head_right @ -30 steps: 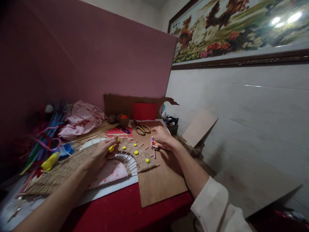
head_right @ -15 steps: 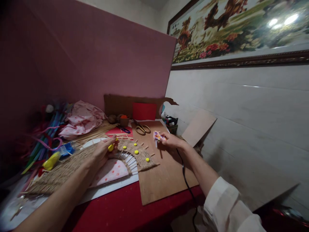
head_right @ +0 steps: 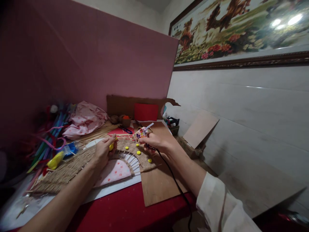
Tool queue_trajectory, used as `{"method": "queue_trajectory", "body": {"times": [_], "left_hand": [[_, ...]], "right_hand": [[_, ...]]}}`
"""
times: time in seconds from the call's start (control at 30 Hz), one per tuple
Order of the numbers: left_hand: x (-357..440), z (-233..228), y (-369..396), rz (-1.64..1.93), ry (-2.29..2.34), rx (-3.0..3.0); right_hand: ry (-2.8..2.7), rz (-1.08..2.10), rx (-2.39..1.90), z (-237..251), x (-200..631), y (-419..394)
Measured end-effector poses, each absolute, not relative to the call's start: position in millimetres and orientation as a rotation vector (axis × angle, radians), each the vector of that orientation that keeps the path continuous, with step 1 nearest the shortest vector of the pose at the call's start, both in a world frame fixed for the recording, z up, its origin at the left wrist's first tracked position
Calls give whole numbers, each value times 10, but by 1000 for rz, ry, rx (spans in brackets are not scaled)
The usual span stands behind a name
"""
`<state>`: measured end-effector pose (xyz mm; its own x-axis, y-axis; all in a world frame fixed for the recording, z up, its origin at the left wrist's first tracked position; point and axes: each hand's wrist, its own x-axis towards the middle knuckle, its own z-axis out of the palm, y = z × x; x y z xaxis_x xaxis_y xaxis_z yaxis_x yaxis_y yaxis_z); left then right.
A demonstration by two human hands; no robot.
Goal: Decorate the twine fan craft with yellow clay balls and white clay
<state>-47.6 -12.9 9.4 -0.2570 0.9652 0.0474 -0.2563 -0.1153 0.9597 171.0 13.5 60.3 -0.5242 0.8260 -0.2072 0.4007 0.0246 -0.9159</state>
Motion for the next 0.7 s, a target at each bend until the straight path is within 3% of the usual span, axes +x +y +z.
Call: {"method": "queue_trajectory", "body": {"times": [0.7], "left_hand": [[-456, 89, -134, 1730, 1082, 786]], "right_hand": [[-2171, 1209, -1386, 562, 1370, 397]]}}
